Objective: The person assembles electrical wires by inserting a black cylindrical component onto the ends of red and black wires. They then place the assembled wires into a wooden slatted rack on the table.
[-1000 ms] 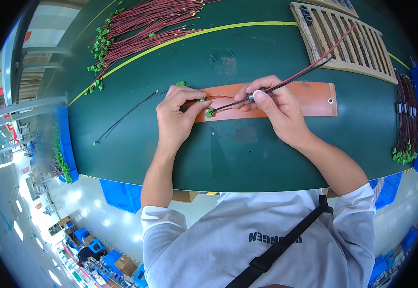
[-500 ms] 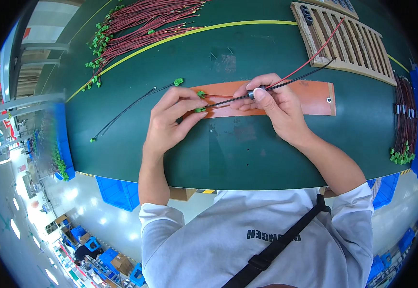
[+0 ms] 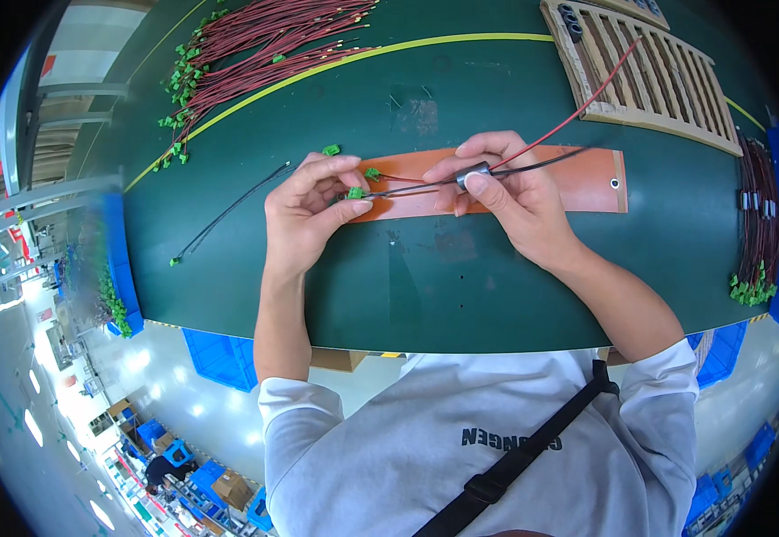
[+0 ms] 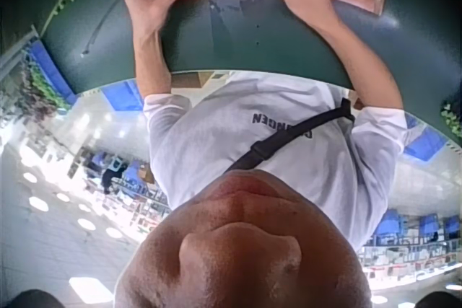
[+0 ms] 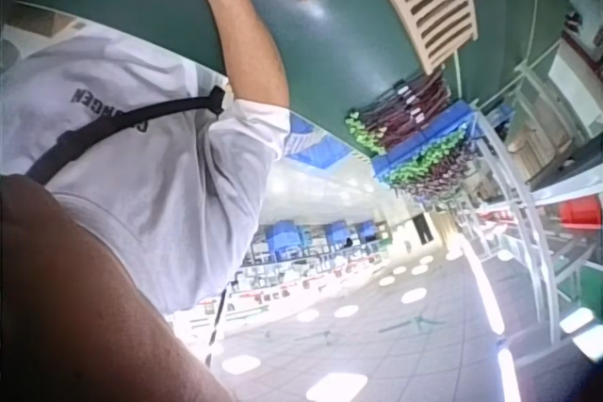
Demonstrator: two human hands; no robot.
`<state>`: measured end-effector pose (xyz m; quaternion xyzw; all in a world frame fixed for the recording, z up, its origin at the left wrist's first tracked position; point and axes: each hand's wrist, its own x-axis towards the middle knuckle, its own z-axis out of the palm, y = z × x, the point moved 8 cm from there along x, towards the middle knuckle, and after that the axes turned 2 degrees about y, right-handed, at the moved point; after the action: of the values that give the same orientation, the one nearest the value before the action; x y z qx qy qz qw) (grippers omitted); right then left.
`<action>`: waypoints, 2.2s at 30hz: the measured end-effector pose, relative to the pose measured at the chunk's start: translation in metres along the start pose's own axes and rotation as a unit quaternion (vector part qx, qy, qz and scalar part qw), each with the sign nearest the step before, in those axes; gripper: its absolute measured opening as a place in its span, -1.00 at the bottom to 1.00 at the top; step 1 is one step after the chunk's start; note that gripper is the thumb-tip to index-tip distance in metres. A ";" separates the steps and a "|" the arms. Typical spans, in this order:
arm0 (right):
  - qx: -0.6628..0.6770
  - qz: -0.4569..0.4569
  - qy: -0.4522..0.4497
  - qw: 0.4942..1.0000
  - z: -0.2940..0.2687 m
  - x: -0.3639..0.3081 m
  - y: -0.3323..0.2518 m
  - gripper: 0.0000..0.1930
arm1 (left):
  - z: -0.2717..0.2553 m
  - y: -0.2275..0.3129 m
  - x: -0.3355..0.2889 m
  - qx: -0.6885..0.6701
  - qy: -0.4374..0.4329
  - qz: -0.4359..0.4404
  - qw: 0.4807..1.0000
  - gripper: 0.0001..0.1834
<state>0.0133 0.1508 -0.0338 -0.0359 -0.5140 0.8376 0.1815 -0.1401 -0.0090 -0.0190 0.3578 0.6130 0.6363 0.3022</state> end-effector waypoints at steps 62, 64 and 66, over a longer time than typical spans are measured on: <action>-0.100 0.196 0.035 0.975 -0.003 0.024 0.015 -0.67 | 0.025 0.021 -0.010 -0.067 0.040 -0.093 0.993 -0.88; -0.099 0.198 0.037 0.974 -0.004 0.025 0.015 -0.68 | 0.044 0.016 -0.006 -0.092 0.054 -0.086 0.991 -0.89; -0.103 0.197 0.034 0.974 -0.005 0.024 0.017 -0.68 | 0.052 0.012 -0.006 -0.112 0.059 -0.083 0.988 -0.90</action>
<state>-0.0124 0.1562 -0.0474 -0.1832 -0.5739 0.7978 0.0255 -0.0930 0.0152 -0.0081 0.2314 0.5822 0.6938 0.3553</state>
